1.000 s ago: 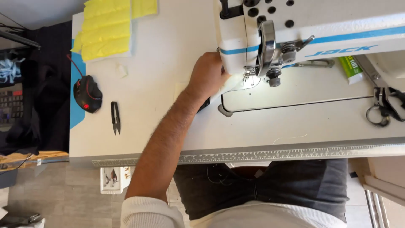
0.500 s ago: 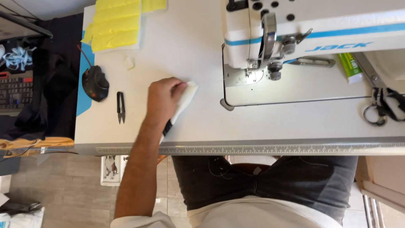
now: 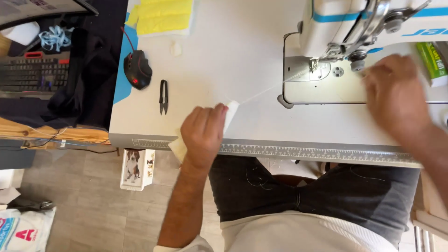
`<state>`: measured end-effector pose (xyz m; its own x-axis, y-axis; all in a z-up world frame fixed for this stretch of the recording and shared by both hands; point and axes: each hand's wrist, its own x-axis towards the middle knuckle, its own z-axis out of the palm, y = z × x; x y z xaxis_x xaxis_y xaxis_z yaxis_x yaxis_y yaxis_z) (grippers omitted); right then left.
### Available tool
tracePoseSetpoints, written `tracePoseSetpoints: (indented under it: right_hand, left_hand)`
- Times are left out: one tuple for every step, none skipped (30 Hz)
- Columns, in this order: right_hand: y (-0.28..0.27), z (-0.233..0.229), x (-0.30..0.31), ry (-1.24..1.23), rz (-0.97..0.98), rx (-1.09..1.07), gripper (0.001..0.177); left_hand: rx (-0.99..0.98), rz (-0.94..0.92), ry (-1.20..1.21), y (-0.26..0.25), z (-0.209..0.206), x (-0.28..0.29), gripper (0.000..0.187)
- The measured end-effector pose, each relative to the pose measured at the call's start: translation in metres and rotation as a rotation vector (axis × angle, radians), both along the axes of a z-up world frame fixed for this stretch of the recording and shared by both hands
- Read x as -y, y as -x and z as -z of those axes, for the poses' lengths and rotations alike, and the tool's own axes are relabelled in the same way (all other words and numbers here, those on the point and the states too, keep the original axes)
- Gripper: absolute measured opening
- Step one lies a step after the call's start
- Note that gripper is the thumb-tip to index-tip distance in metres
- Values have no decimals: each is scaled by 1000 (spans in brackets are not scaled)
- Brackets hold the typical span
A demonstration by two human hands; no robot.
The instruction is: Final assembly and finishing of a yellow fabric pouch using an industrial sewing machine and thread snips.
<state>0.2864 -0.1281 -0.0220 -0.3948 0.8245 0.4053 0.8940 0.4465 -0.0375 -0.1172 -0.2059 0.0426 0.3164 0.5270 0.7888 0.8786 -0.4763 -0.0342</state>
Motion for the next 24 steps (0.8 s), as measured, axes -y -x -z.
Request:
tracePoseSetpoints:
  right_hand:
    - [18, -8, 11, 145, -40, -247, 20]
    - [47, -25, 33, 139, -40, -242, 20]
    - [77, -41, 61, 592, 24, -680, 24]
    - [107, -57, 89, 1051, 90, -1116, 28]
    - [123, -50, 99, 1056, 103, -1117, 28]
    - [139, -44, 109, 1130, -32, -1292, 33]
    - [156, -38, 114, 1191, -188, -1463, 46]
    - [160, -37, 113, 1187, -189, -1463, 46]
    - [165, -36, 111, 1273, -202, -1602, 51]
    - [170, -34, 110, 1358, -214, -1741, 55]
    - [170, -33, 106, 1363, -213, -1739, 55]
    - [169, -31, 102, 1391, -238, -1749, 51]
    - [168, -30, 97, 1414, -260, -1760, 47]
    - [168, -28, 94, 1413, -256, -1758, 47]
    - [169, -27, 91, 1409, -290, -1762, 47]
    - [169, -25, 88, 1405, -323, -1765, 48]
    - [169, -28, 88, 1406, -321, -1764, 48]
    - [169, -32, 89, 1325, -285, -1722, 47]
    - [170, -35, 89, 1248, -253, -1677, 46]
    - [166, -39, 91, 1251, -256, -1675, 46]
    - [161, -43, 92, 890, -231, -1371, 39]
    - [157, -47, 94, 540, -201, -1057, 33]
    - [153, -36, 97, 549, -203, -1055, 33]
    - [149, -26, 100, 276, -265, -905, 26]
  left_hand:
    - [-65, 7, -107, -5, -1, 1, 11]
    - [-60, 7, -113, -8, 0, -1, 11]
    - [-118, 30, -207, -10, 2, 4, 13]
    - [-176, 54, -302, -13, 3, 10, 16]
    - [-172, 61, -292, -18, 6, 12, 16]
    - [-150, 105, -346, -23, 7, 15, 8]
    - [-131, 144, -411, -27, 8, 14, 3]
    - [-130, 145, -414, -29, 8, 14, 3]
    - [-133, 151, -424, -31, 8, 16, 1]
    - [-135, 157, -434, -32, 8, 18, 1]
    - [-135, 154, -432, -33, 6, 18, 1]
    - [-127, 178, -438, -34, 4, 19, 5]
    - [-116, 206, -447, -36, 3, 18, 9]
    - [-113, 207, -447, -37, 3, 18, 9]
    - [-112, 203, -453, -37, 3, 19, 8]
    - [-112, 200, -460, -38, 3, 20, 8]
    - [-111, 200, -459, -38, 3, 20, 8]
    - [-109, 209, -459, -37, 4, 20, 8]
    - [-110, 215, -459, -36, 4, 21, 8]
    - [-111, 211, -459, -36, 2, 21, 8]
    - [-107, 210, -461, -35, 1, 21, 9]
    - [-103, 208, -463, -34, 0, 21, 10]
    - [-102, 202, -456, -34, -1, 23, 10]
    - [-105, 199, -444, -34, -2, 24, 10]
